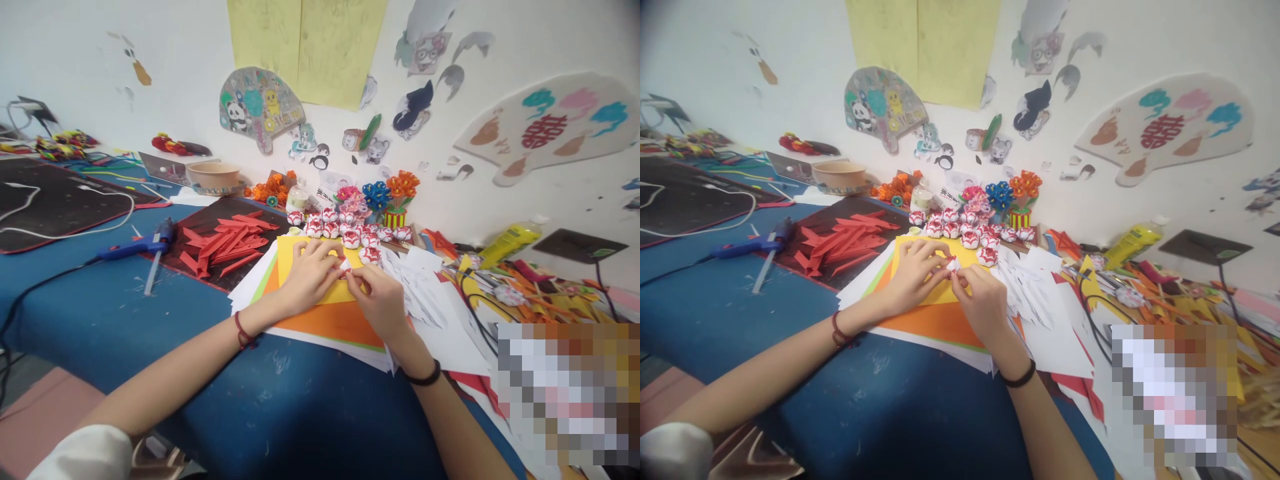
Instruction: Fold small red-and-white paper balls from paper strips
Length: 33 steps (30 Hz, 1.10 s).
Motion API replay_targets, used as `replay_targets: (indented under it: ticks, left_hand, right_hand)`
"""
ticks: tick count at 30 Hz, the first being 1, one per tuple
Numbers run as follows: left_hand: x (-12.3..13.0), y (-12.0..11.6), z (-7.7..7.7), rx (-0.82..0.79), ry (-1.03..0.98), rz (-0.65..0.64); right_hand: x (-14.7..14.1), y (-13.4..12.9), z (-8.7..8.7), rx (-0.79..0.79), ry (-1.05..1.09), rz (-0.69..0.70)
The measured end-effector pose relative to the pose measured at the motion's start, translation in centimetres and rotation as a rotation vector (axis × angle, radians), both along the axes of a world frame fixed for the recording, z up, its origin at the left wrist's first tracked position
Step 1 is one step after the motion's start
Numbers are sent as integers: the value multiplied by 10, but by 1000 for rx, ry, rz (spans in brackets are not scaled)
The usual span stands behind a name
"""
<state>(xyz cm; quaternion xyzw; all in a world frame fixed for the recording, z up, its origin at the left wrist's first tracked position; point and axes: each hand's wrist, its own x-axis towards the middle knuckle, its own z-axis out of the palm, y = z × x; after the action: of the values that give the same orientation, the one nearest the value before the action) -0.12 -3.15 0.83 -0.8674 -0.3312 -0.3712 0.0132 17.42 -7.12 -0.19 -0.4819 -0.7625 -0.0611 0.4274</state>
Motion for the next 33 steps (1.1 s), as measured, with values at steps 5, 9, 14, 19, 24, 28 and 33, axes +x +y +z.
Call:
replay_targets:
  ticks: [5, 9, 14, 19, 24, 28, 33]
  left_hand:
    - [-1, 2, 0, 21, -21, 59]
    - [-2, 4, 1, -9, -23, 58]
    - [-2, 4, 0, -43, -13, 6]
    - [-3, 4, 1, -58, -28, -27]
    - [-3, 4, 1, -77, -46, -43]
    - [-3, 5, 0, -93, -59, -50]
    - [-2, 4, -1, -109, -76, -72]
  right_hand:
    - [6, 0, 12, -93, 148, 15]
    - [8, -1, 19, -67, 148, -40]
    - [7, 0, 19, -108, 219, 22]
    - [9, 4, 15, -195, 308, 47]
    - [12, 7, 9, -277, 357, 64]
    - [11, 7, 10, -279, 354, 103]
    - [8, 7, 8, -289, 342, 145]
